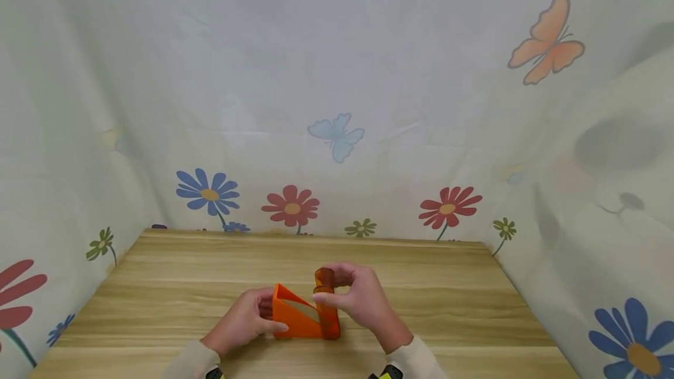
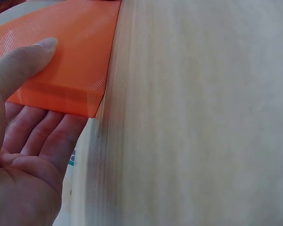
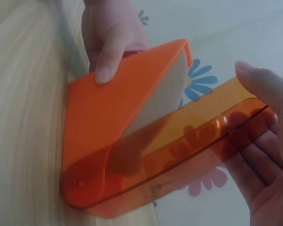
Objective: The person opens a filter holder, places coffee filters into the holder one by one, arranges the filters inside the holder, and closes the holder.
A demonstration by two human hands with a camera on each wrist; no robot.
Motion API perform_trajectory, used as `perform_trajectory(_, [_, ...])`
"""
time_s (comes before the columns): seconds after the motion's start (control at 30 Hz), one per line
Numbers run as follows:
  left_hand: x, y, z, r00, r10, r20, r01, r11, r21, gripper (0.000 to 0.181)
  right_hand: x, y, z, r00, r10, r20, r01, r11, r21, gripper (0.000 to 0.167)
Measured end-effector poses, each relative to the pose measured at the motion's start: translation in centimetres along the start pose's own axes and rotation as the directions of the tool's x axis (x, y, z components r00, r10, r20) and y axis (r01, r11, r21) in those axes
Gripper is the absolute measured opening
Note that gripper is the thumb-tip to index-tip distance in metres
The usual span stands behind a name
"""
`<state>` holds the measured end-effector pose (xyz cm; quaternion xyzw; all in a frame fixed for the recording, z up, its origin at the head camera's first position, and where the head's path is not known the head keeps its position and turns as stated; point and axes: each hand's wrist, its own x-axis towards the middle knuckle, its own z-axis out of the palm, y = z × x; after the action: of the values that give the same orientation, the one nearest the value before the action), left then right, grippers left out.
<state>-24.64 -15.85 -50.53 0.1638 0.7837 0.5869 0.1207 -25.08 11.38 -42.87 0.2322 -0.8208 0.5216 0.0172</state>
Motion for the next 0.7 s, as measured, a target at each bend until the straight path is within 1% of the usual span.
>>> perform_trajectory(0.1, [0.1, -0.2, -0.2, 1.000, -0.004, 0.004, 0.004, 1.000, 0.017, 0.053, 0.3, -0.3, 0.5, 1.000, 0.001, 0.005, -0.001, 1.000, 0.002, 0.041])
perform_trajectory(0.23, [0.3, -0.3, -0.4, 1.000, -0.005, 0.003, 0.004, 0.999, 0.044, 0.053, 0.7, -0.7, 1.1, 1.000, -0.002, 0.023, 0.001, 0.999, 0.034, 0.039])
perform_trajectory(0.33, [0.4, -0.2, -0.3, 1.000, 0.005, 0.000, -0.005, 0.999, 0.038, 0.053, 1.0, -0.8, 1.5, 0.999, -0.005, 0.039, 0.003, 0.999, 0.045, 0.037])
perform_trajectory(0.5, [0.3, -0.2, -0.2, 1.000, 0.017, 0.001, -0.017, 1.000, 0.019, 0.052, 1.3, -1.0, 2.1, 0.998, 0.004, 0.061, -0.007, 0.999, 0.049, 0.039])
perform_trajectory(0.7, [0.2, -0.3, -0.1, 1.000, 0.016, 0.006, -0.016, 1.000, 0.018, 0.052, 1.5, -1.2, 2.8, 0.996, 0.032, 0.078, -0.034, 0.999, 0.025, 0.038])
